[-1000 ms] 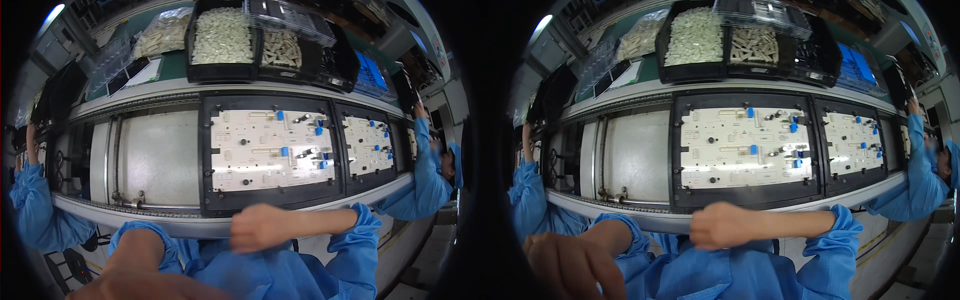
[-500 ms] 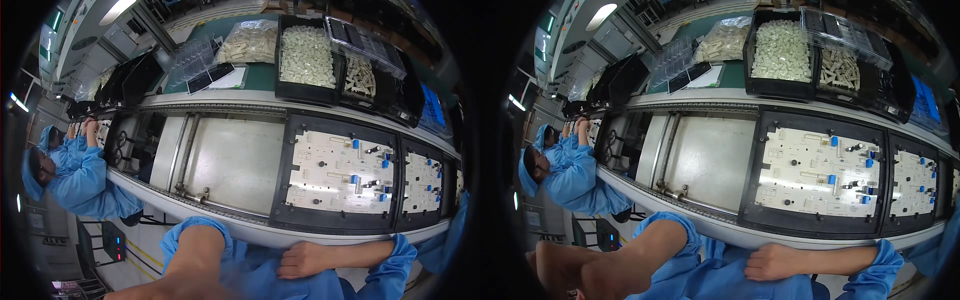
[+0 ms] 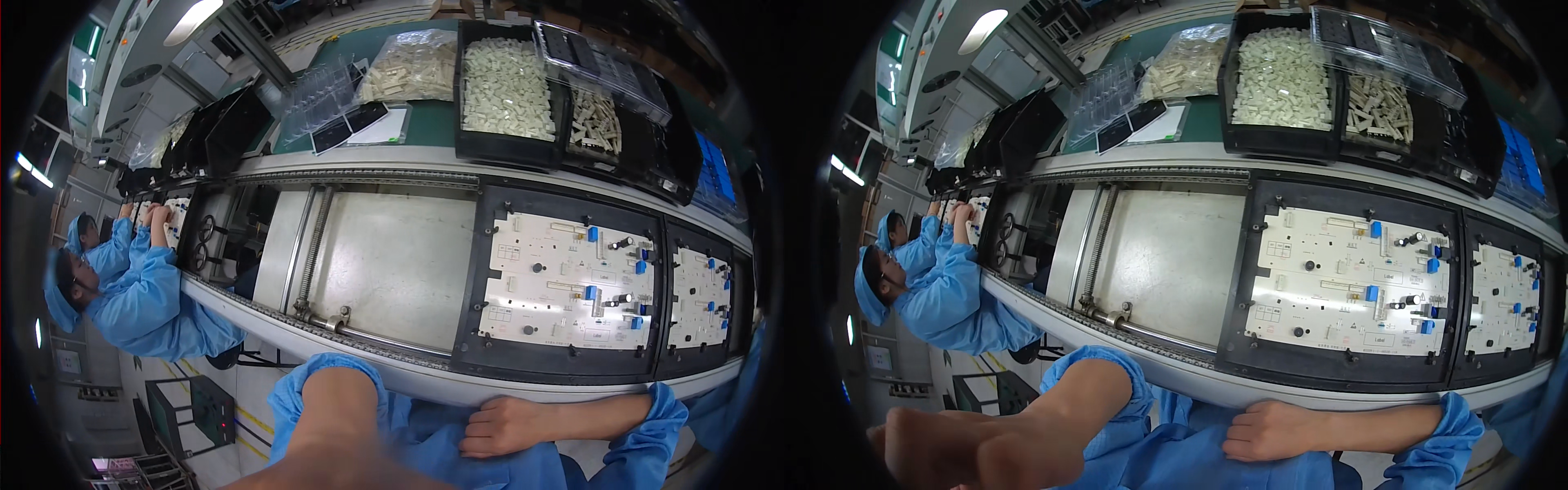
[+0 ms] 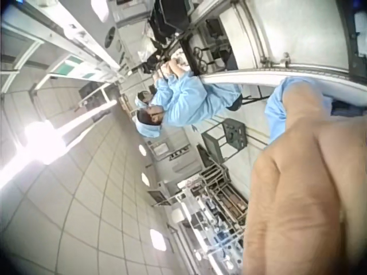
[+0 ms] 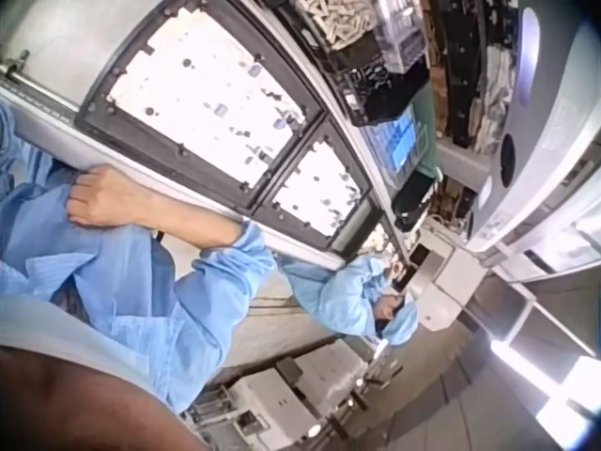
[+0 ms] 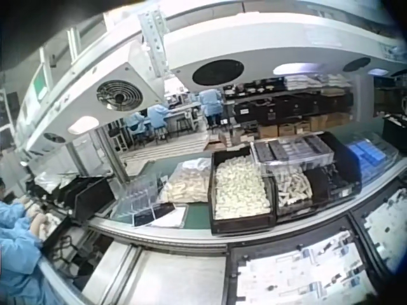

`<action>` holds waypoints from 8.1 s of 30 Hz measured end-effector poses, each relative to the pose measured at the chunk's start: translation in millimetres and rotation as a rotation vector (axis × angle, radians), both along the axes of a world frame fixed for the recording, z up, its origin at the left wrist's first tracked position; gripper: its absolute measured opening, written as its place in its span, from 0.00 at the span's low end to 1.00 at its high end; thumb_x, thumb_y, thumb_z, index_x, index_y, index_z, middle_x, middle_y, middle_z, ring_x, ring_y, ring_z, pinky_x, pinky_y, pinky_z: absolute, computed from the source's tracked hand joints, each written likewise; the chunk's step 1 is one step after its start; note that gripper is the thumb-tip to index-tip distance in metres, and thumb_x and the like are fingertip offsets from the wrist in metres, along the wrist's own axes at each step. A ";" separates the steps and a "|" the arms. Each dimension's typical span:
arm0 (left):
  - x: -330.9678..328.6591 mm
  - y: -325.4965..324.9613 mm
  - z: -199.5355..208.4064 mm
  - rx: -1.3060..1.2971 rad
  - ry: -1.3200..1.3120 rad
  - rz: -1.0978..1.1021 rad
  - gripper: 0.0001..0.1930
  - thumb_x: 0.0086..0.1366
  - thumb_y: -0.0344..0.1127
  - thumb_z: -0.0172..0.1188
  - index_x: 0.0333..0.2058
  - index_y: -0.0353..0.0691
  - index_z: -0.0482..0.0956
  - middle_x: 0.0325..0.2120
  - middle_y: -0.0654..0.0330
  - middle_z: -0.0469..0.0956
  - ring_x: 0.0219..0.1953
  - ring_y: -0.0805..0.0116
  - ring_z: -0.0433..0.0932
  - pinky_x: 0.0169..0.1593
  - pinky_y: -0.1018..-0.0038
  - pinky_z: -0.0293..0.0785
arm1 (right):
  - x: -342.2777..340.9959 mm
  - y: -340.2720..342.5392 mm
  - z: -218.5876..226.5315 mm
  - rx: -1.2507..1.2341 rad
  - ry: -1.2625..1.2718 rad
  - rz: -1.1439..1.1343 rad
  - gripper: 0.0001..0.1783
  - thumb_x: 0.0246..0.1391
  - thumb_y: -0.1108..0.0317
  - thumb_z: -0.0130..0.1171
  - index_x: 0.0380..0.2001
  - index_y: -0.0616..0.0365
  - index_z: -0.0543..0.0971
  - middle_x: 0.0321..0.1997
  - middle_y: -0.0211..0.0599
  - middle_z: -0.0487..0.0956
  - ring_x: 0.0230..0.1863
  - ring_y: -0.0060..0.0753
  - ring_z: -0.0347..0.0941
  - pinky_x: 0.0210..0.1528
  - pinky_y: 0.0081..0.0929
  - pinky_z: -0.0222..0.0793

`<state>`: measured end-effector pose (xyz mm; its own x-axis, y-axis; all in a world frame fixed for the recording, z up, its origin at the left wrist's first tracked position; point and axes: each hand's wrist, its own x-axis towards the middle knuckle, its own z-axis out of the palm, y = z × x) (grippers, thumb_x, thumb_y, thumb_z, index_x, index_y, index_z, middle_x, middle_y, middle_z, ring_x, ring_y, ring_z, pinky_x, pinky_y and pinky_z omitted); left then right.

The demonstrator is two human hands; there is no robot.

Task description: Manually placing small electronic components onto a printed circuit board on an assembly line.

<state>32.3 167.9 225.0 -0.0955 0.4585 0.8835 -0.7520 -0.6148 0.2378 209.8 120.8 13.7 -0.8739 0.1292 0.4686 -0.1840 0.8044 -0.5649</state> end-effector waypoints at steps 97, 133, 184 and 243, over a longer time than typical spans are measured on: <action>-32.8 80.7 -219.9 -1.229 0.299 -0.238 0.22 0.66 0.31 0.51 0.58 0.32 0.61 0.54 0.47 0.69 0.57 0.57 0.67 0.62 0.63 0.63 | -7.7 29.4 -13.7 0.277 -0.373 -0.449 0.35 0.52 0.36 0.46 0.52 0.53 0.71 0.54 0.41 0.71 0.63 0.37 0.59 0.65 0.50 0.46; -117.7 98.4 -236.8 -0.915 0.521 0.483 0.10 0.67 0.33 0.51 0.45 0.38 0.73 0.18 0.68 0.68 0.21 0.82 0.63 0.26 0.83 0.60 | 12.6 49.3 -13.9 0.290 -0.607 -0.619 0.17 0.42 0.57 0.60 0.09 0.56 0.74 0.08 0.30 0.68 0.15 0.29 0.67 0.33 0.26 0.57; -10.6 -6.0 -205.5 -0.195 1.700 0.423 0.15 0.52 0.39 0.63 0.35 0.39 0.72 0.28 0.55 0.74 0.34 0.55 0.73 0.36 0.65 0.72 | 114.0 341.8 15.3 -0.037 -0.671 -1.352 0.10 0.46 0.67 0.57 0.34 0.51 0.81 0.41 0.39 0.80 0.46 0.43 0.74 0.47 0.36 0.70; -99.8 127.6 -218.1 -0.641 1.347 0.599 0.07 0.55 0.24 0.60 0.34 0.35 0.82 0.34 0.61 0.78 0.32 0.77 0.73 0.36 0.82 0.70 | -92.9 256.6 -16.4 0.343 -0.510 -0.976 0.02 0.34 0.70 0.60 0.15 0.49 0.80 0.17 0.34 0.77 0.27 0.39 0.75 0.34 0.34 0.66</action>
